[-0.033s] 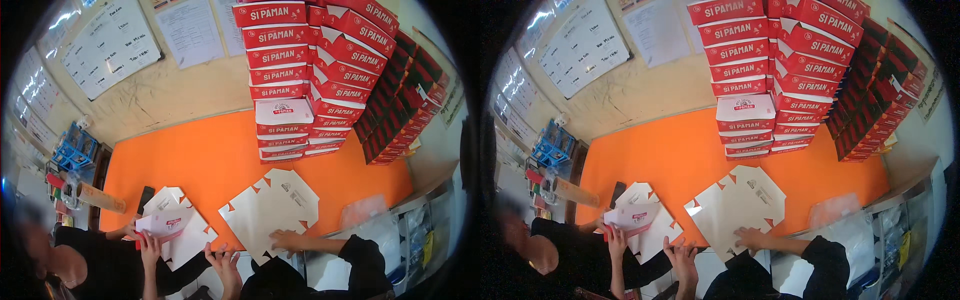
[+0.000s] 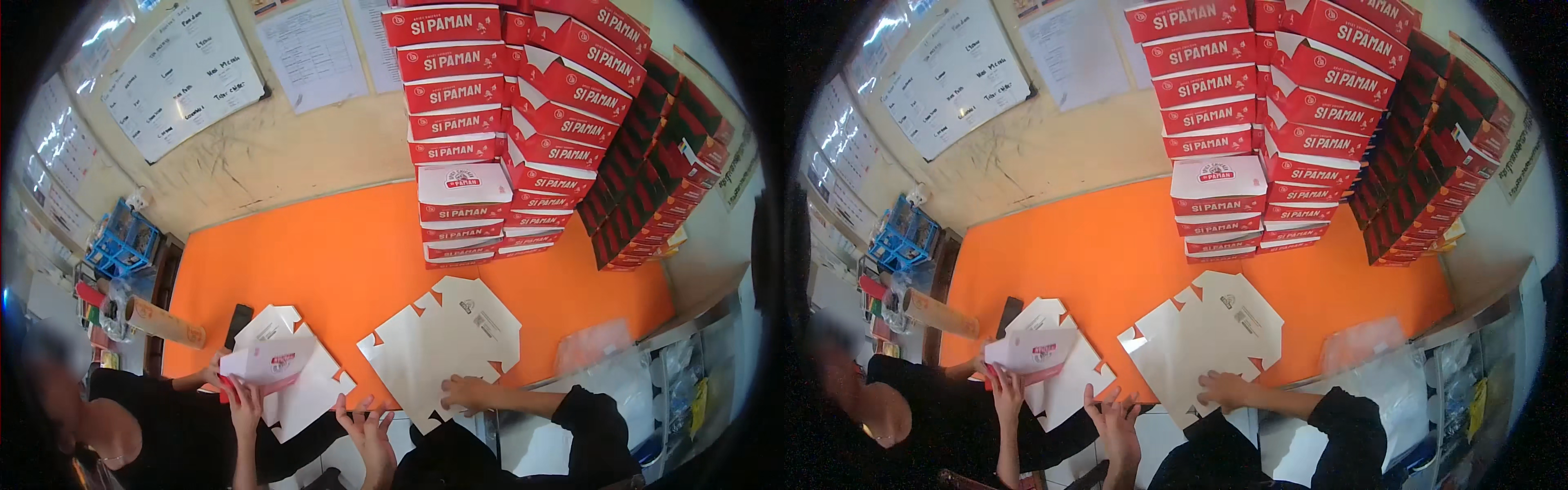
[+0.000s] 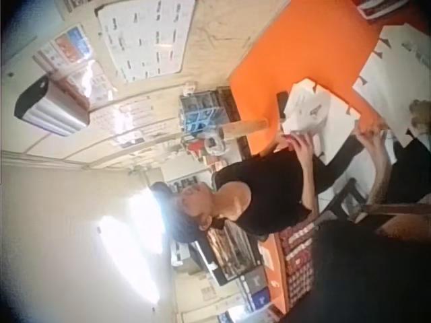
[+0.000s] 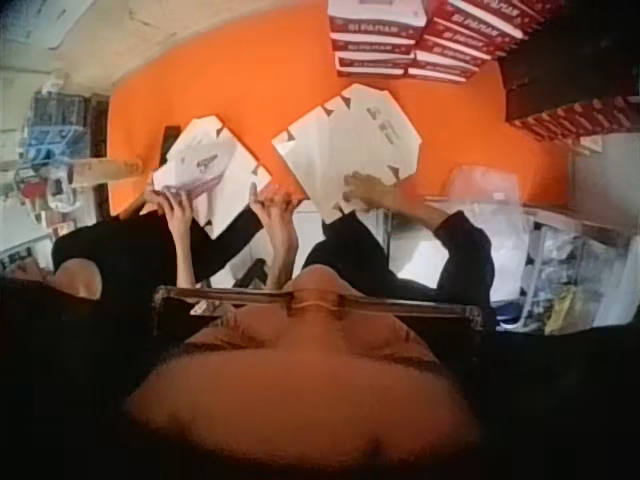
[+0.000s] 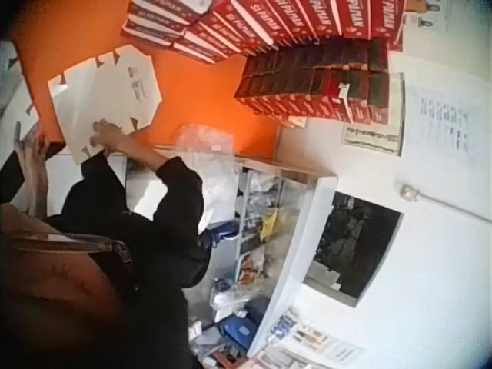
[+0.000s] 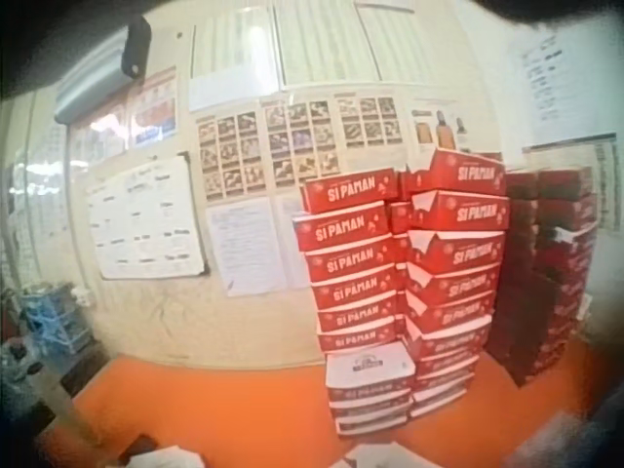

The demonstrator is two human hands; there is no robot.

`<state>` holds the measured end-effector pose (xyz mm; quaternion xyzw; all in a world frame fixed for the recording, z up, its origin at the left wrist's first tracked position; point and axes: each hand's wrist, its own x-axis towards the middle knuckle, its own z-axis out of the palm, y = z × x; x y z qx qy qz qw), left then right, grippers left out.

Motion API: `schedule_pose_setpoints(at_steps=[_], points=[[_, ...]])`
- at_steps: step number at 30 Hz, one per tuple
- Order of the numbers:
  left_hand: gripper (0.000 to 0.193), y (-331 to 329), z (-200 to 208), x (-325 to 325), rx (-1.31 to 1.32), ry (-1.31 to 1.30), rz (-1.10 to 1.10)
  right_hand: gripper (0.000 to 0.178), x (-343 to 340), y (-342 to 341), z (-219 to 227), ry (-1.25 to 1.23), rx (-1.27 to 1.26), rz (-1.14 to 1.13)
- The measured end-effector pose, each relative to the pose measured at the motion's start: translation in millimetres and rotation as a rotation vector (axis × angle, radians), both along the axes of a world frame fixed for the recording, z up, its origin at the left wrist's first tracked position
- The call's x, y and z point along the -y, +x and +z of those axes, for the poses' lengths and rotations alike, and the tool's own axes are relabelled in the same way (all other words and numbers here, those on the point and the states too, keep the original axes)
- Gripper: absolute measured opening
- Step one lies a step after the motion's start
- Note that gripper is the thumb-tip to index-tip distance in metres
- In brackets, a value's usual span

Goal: The person assembles cardboard boxes by folding the flaps and interlocking them to form a lid or base. The person handles several flat cardboard sheets and stacked boxes on a kitchen counter.

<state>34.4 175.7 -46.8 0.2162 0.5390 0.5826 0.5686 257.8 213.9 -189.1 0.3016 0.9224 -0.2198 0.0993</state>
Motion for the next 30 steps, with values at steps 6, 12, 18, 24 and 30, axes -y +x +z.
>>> schedule_pose_setpoints(at_steps=[6,12,18,24,30], points=[[0.065,9,8,13,-0.047,0.098,-0.185,0.054,-25,-15,18,-0.229,0.048,-0.055],[0.067,11,-11,60,-0.013,0.075,-0.292,0.044,-35,3,11,-0.351,-0.118,-0.035],[0.053,14,-8,90,-0.011,0.061,-0.521,0.011,-38,21,-10,-0.202,-0.255,-0.42],[0.04,18,118,90,-1.935,0.626,-0.274,0.013,59,-32,191,0.453,-0.519,-0.517],[0.02,-25,102,128,-1.372,0.287,-1.133,0.028,162,5,249,0.94,-0.807,-0.429]])
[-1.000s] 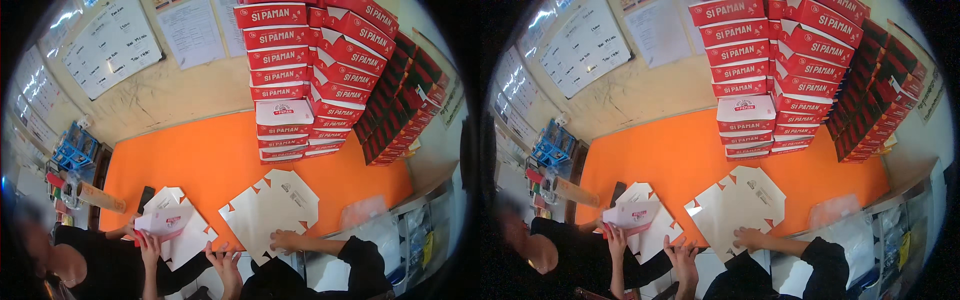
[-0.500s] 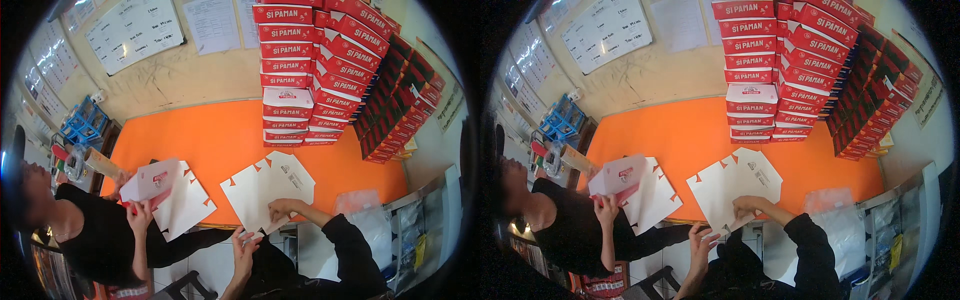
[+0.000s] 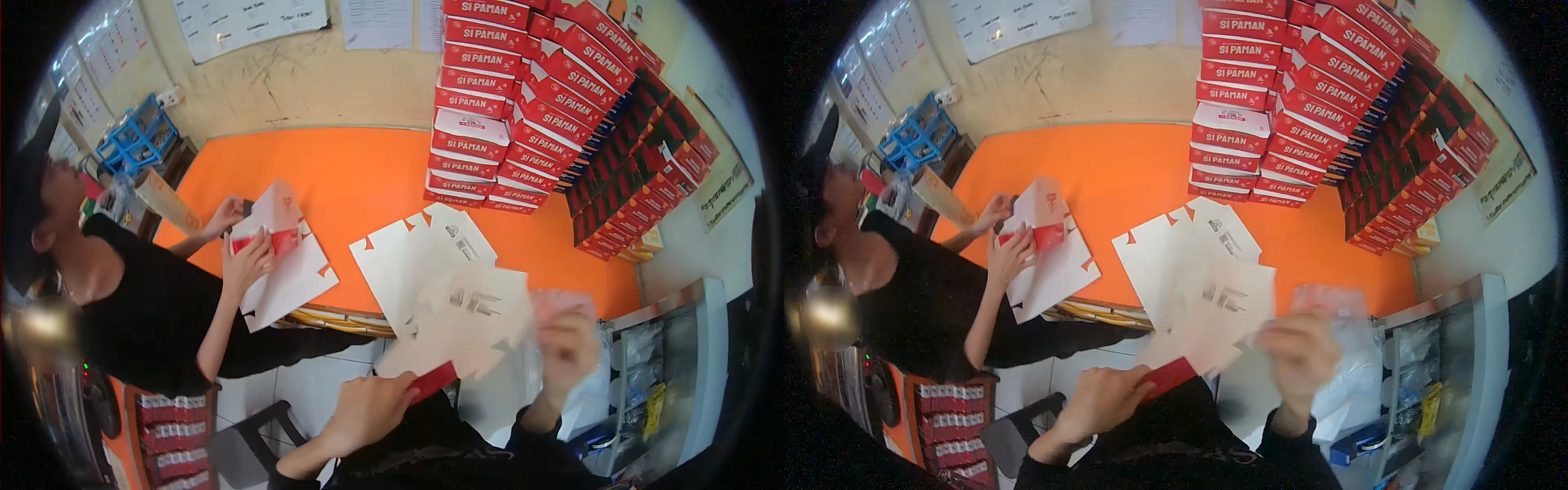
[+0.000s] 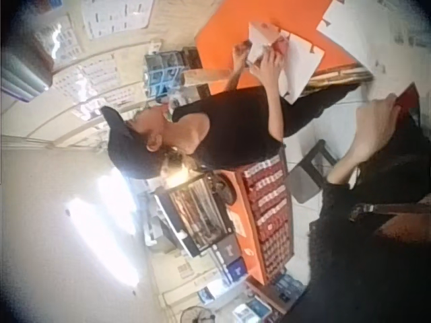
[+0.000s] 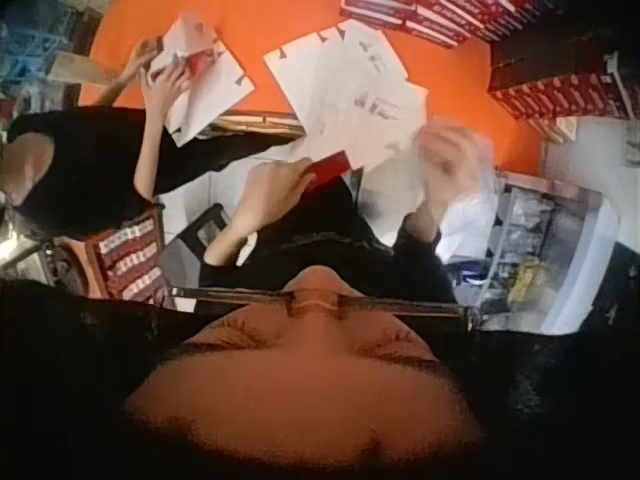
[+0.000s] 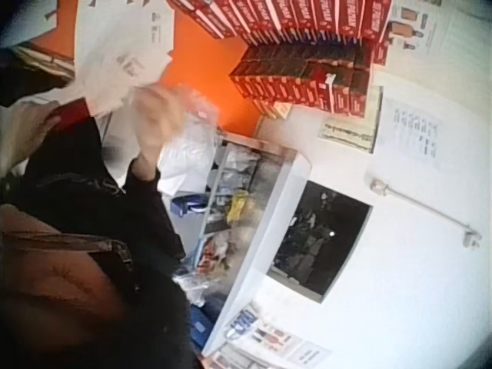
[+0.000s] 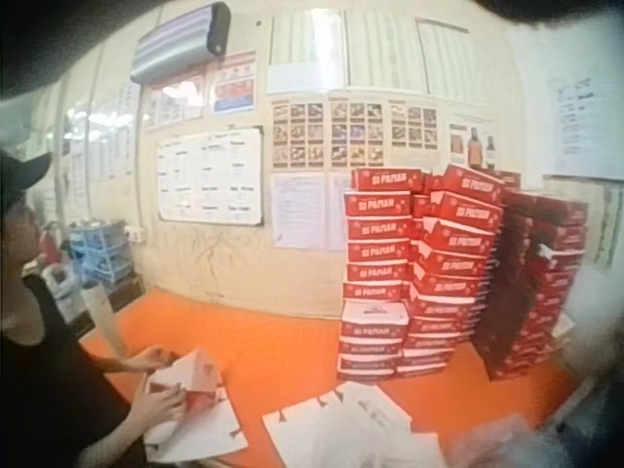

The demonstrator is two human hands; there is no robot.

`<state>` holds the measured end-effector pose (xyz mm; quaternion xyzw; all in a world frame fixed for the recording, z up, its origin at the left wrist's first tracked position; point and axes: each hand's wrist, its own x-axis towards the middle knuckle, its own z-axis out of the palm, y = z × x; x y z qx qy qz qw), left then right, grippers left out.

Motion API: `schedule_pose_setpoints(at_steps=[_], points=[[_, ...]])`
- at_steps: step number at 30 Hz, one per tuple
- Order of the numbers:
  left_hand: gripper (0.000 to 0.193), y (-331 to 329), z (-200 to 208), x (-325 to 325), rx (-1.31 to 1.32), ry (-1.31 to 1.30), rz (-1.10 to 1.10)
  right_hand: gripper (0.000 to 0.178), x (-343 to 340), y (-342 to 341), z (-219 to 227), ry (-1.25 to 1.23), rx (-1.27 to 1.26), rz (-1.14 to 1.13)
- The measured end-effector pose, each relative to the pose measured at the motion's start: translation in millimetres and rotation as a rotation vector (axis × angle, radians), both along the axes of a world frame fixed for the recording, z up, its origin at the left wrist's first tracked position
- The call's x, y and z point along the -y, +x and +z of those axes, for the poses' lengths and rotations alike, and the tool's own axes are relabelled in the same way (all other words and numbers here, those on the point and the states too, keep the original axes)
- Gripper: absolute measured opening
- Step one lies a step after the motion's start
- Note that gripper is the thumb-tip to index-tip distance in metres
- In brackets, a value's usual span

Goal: The person assembles cardboard boxes by folding the flaps and interlocking them to form a lid or base. The person handles several flat cardboard sheets and stacked boxes on a kitchen counter.

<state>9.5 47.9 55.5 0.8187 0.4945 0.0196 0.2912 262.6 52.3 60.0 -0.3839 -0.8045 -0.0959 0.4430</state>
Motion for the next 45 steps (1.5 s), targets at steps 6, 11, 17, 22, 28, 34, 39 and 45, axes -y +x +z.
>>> schedule_pose_setpoints(at_steps=[6,11,17,22,28,34,39,45], points=[[0.035,-22,-32,23,0.597,-0.39,-0.216,0.019,6,-27,-32,-1.001,-0.248,0.454],[0.023,-30,-34,25,0.874,-0.803,-0.183,0.023,4,-23,13,-0.911,-0.493,0.951],[0.023,-29,-3,32,1.081,-0.53,-0.018,0.014,4,-69,32,-0.346,0.346,0.685],[0.029,-4,-12,43,1.352,-0.384,0.345,0.027,-4,-83,28,-0.122,0.159,0.503],[0.029,1,-27,30,1.877,-0.462,0.747,0.03,13,-65,-5,-0.145,0.08,0.669],[0.036,24,-28,29,1.578,0.41,0.886,0.018,6,-79,-14,-0.489,-0.883,0.202],[0.04,18,-26,25,0.673,0.777,0.635,0.02,9,-94,-15,-0.226,-0.234,0.242],[0.055,4,-27,31,0.445,0.748,0.381,0.016,11,-90,-20,-0.266,-0.321,0.146]])
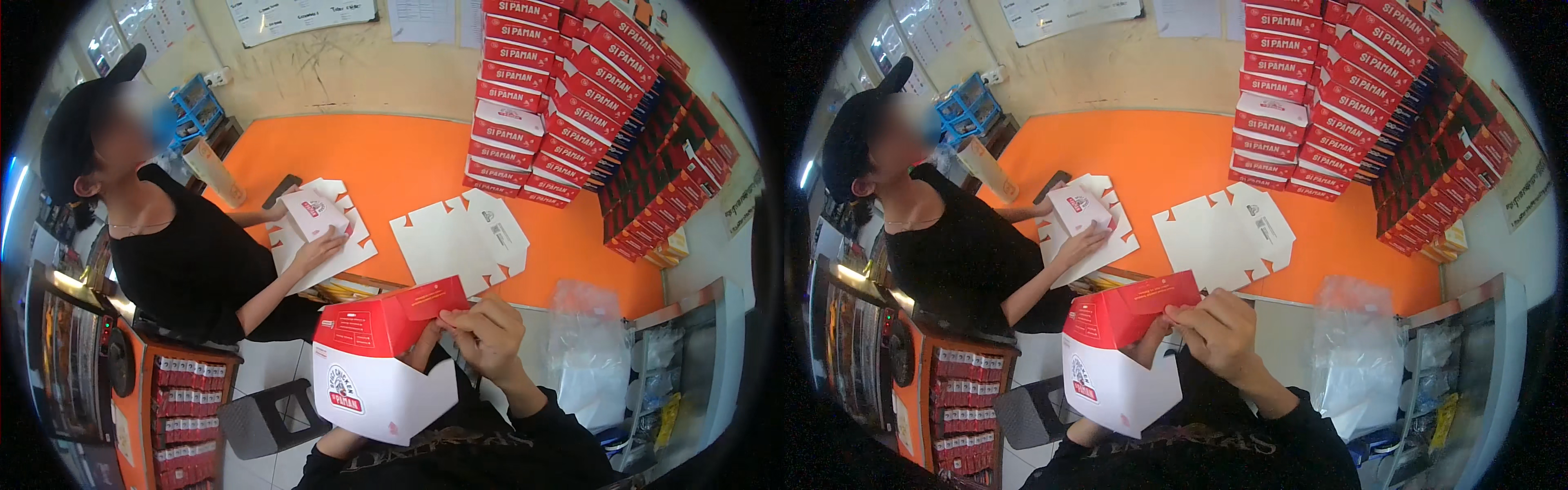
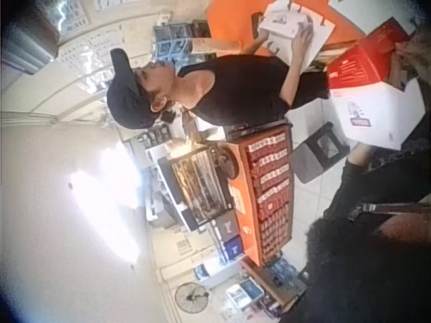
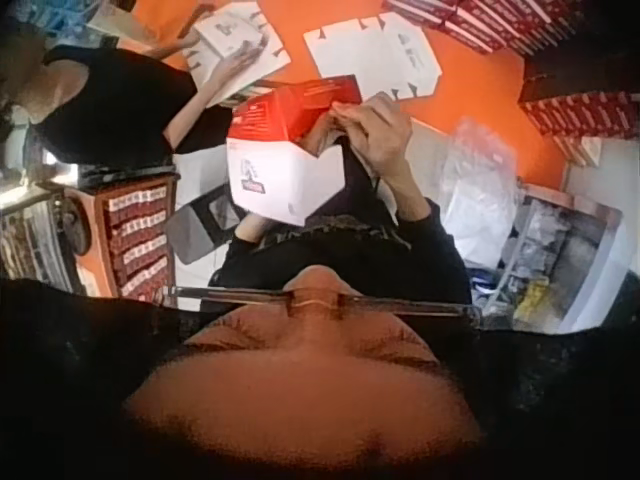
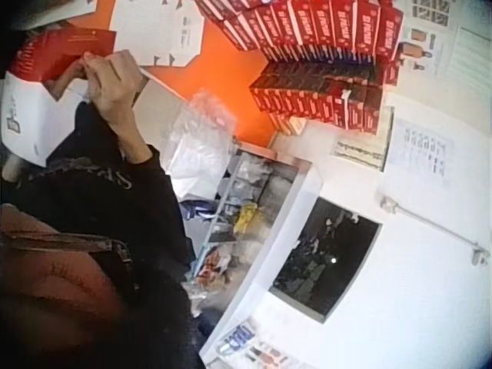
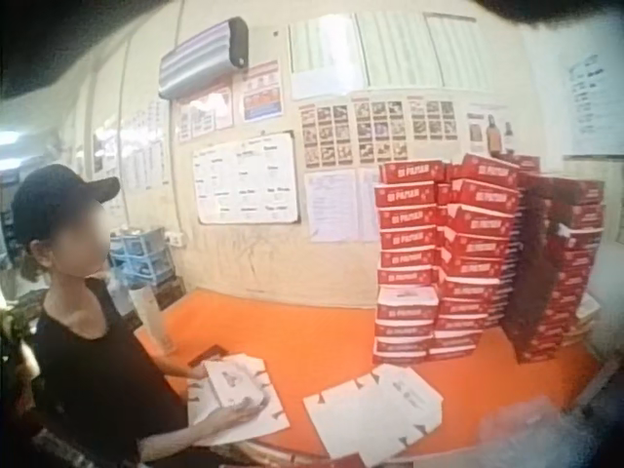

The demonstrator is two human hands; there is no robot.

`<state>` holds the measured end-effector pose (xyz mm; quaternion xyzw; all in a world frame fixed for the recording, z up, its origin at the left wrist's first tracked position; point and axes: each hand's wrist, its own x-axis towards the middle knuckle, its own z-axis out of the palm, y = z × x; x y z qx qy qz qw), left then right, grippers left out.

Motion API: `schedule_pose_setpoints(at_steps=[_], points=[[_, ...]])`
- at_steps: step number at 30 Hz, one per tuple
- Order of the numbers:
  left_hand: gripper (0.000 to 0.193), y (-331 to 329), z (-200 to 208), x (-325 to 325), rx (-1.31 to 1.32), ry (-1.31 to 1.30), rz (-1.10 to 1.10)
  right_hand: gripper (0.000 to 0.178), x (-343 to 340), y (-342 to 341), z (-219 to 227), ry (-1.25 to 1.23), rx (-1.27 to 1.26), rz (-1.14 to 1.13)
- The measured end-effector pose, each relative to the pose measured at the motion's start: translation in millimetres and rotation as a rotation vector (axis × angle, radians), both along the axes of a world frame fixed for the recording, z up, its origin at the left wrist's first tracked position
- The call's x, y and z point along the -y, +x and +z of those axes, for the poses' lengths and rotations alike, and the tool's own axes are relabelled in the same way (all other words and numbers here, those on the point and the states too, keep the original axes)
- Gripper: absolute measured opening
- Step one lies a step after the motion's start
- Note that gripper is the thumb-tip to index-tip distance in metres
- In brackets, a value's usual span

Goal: The person assembles cardboard boxes by folding the flaps and interlocking them to form a lid or base. The person handles several flat cardboard sheets and stacked boxes on a kitchen counter.

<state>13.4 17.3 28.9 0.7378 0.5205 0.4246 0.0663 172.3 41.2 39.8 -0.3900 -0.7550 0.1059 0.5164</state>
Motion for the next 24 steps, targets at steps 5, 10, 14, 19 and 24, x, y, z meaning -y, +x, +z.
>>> schedule_pose_setpoints(at_steps=[5,10,14,19,24], points=[[0.067,-1,-2,1,-0.147,-0.067,-0.174,0.037,-21,14,3,-0.005,0.132,0.087],[0.082,-41,-16,-1,-0.435,-0.637,-0.602,0.038,-37,71,-45,-0.811,-0.008,-0.059],[0.055,-51,-48,12,-0.767,-0.077,-0.408,0.042,-36,117,-101,-1.235,-0.276,0.174],[0.011,-33,-26,15,-0.261,-0.183,-0.557,0.038,-21,116,-122,-1.166,-0.09,-0.326],[0.024,-21,-9,0,0.156,-0.844,-0.752,0.024,0,58,-26,-0.689,-0.157,0.597]])
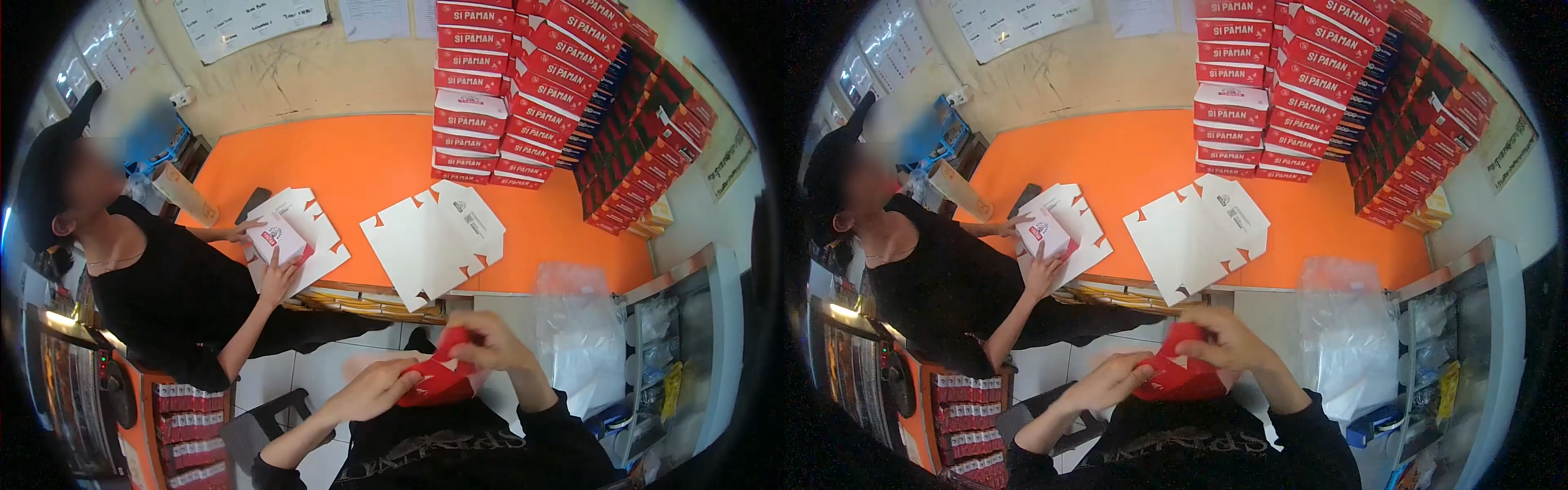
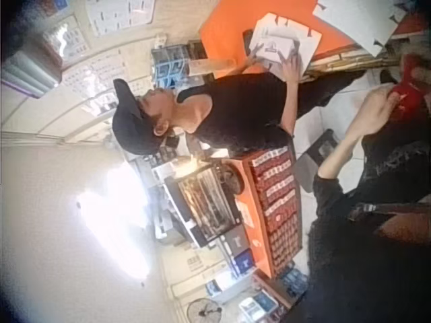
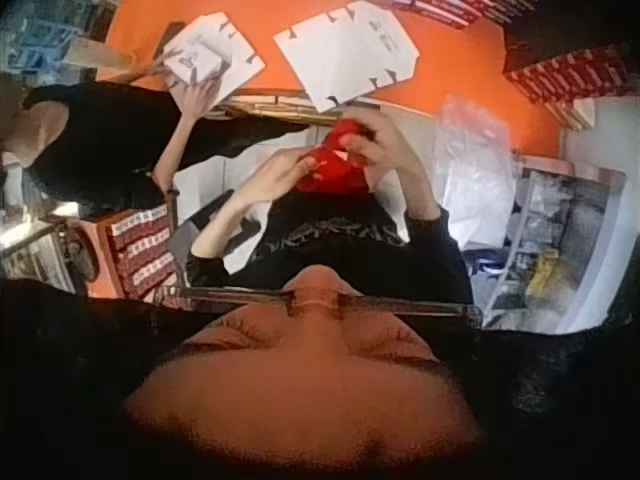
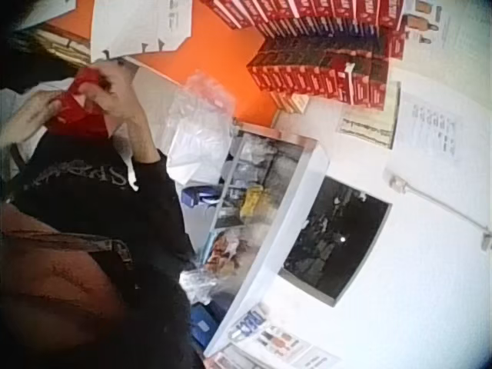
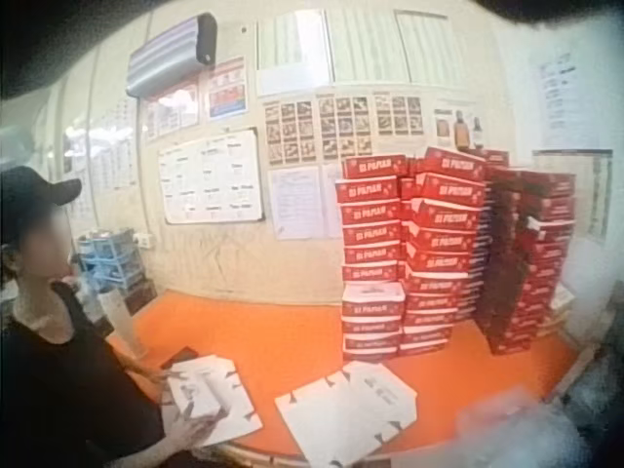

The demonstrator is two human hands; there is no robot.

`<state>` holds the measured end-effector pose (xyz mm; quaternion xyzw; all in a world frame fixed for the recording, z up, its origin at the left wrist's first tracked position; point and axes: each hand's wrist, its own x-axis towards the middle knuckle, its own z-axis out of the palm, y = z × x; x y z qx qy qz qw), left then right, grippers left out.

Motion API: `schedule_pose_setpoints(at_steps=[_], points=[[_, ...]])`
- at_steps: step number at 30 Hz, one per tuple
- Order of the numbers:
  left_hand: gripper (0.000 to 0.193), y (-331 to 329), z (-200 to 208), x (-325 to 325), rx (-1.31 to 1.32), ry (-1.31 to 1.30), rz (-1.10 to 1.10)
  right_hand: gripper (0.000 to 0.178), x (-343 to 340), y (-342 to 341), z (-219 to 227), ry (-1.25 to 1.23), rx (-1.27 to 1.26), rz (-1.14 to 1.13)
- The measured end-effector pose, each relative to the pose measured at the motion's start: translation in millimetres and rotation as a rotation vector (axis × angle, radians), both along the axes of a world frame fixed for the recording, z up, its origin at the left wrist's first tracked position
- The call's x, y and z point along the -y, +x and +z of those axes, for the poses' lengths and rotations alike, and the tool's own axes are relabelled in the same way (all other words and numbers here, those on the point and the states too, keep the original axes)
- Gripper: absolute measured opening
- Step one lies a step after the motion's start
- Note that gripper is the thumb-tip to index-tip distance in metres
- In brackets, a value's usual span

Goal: The person assembles cardboard boxes by folding the flaps and interlocking them to form a lid or base. The person handles several flat cardboard sheets and stacked boxes on a kitchen counter.

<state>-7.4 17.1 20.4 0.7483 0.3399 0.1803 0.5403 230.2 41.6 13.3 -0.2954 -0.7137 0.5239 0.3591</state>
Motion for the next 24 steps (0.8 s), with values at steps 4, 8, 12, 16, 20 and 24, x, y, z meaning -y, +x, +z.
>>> schedule_pose_setpoints(at_steps=[4,8,12,16,20,24], points=[[0.035,0,5,4,0.133,-0.482,-0.081,0.016,-9,-3,10,0.161,-0.593,0.176],[0.024,0,4,3,0.214,-0.445,0.193,0.008,-11,-17,47,0.629,0.405,-0.078],[0.019,9,20,-3,0.271,-0.284,0.154,0.006,-17,-27,49,0.858,0.248,-0.081],[0.006,12,6,1,0.379,-0.164,0.657,0.014,0,-22,26,0.999,0.243,-0.435],[0.021,28,3,-8,0.717,-0.218,0.963,0.04,32,-61,10,0.554,0.161,-0.665],[0.022,30,1,-4,0.577,0.037,0.985,0.016,11,-55,-10,0.217,0.163,-0.797]])
